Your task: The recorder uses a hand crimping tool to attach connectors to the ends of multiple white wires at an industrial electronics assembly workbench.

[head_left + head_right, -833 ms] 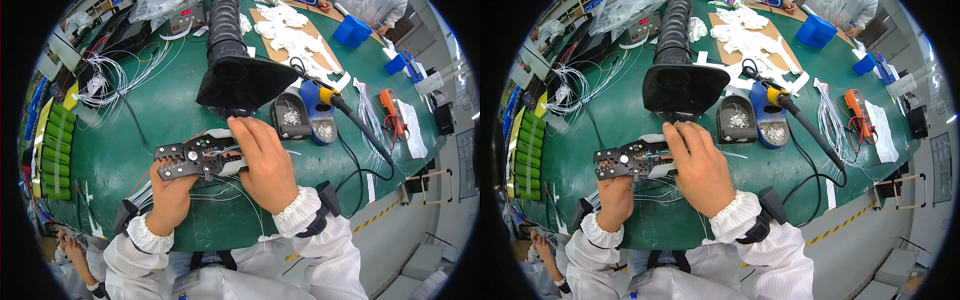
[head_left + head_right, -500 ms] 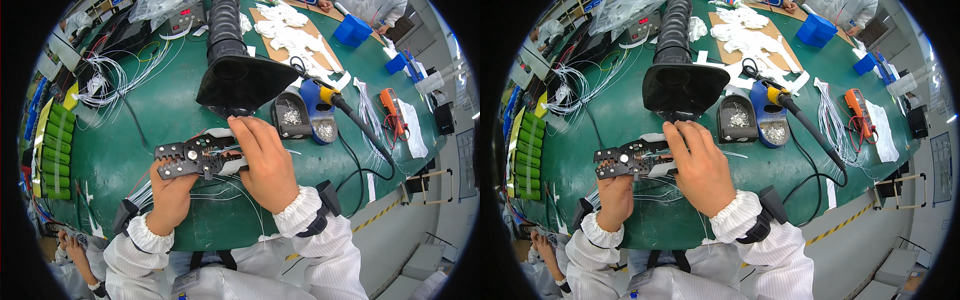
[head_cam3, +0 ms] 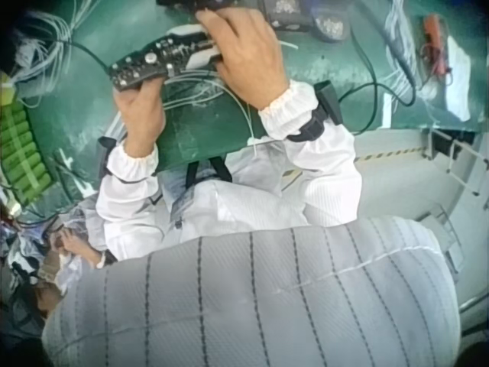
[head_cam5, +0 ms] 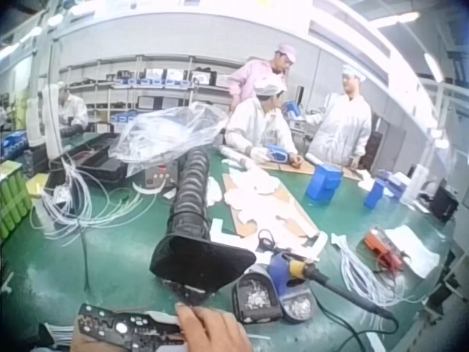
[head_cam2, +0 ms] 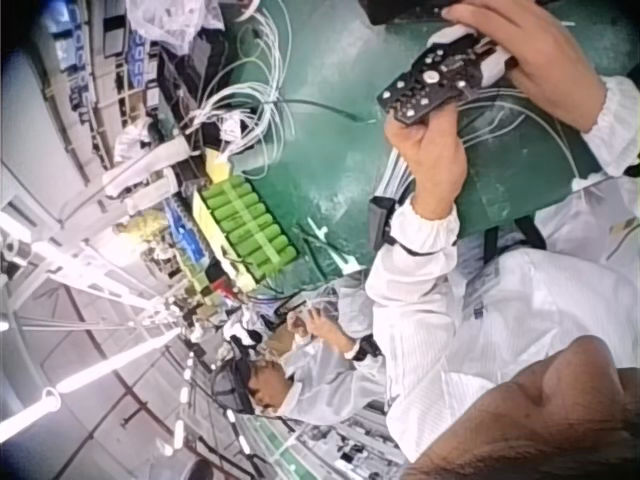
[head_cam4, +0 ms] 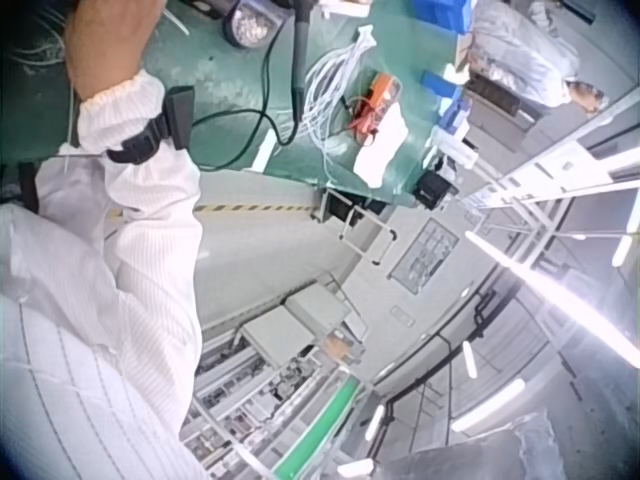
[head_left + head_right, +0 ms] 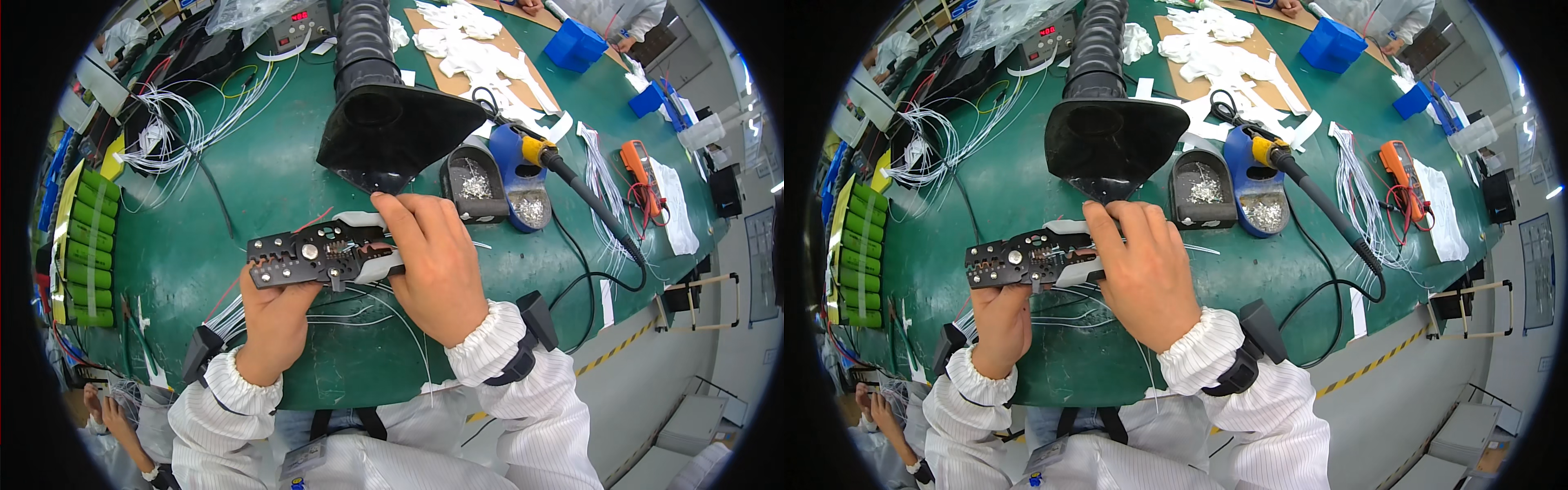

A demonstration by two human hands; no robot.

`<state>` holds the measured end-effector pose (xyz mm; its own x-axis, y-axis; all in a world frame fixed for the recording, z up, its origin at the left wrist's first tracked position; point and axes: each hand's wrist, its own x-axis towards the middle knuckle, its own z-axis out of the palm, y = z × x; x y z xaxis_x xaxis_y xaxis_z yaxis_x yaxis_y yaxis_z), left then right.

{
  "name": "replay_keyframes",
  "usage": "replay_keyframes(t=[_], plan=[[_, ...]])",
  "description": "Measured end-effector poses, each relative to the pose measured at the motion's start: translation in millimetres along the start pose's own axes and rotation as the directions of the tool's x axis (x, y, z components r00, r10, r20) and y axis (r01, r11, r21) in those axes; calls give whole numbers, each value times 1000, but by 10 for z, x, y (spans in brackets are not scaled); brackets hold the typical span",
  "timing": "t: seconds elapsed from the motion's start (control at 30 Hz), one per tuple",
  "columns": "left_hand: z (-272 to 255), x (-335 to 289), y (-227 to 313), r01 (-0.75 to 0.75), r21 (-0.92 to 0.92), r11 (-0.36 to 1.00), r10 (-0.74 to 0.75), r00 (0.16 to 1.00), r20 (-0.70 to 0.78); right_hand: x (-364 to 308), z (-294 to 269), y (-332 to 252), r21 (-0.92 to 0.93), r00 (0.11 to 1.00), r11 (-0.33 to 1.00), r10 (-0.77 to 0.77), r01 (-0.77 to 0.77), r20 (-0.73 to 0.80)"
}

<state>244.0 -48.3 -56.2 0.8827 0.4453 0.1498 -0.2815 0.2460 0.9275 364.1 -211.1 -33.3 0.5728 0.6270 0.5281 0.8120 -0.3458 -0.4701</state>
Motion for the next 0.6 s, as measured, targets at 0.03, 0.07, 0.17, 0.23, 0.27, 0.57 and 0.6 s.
replay_keyframes(t=[0.03, 0.07, 0.17, 0.23, 0.27, 0.57, 0.6], plan=[[7, 8, -3, -7, -7, 1000, 8, 1000, 6, -1, -3, 2, -7, 1000, 1000, 5, -5, 0], [18, 13, 2, -9, -8, 1000, 9, 1000, 6, 0, -13, -2, -8, 1000, 1000, 4, -4, 0], [29, 27, 17, -1, 15, 1000, 1, 1000, 4, -4, -24, -8, -72, 1000, 997, 10, -8, 16], [34, 28, 35, -1, 62, 998, -1, 999, 37, -1, -28, -2, -93, 1000, 996, -6, 7, 17], [45, 29, 41, -1, 62, 998, -1, 999, 37, -8, -24, 7, -93, 1000, 996, -6, 8, 17], [120, 26, 66, 127, 106, 986, -132, 991, 32, -69, 40, 76, 57, 997, 998, 4, -8, 72], [116, 17, 60, 140, 43, 989, -141, 990, 27, -61, 38, 37, 72, 993, 996, 44, -52, 113]])
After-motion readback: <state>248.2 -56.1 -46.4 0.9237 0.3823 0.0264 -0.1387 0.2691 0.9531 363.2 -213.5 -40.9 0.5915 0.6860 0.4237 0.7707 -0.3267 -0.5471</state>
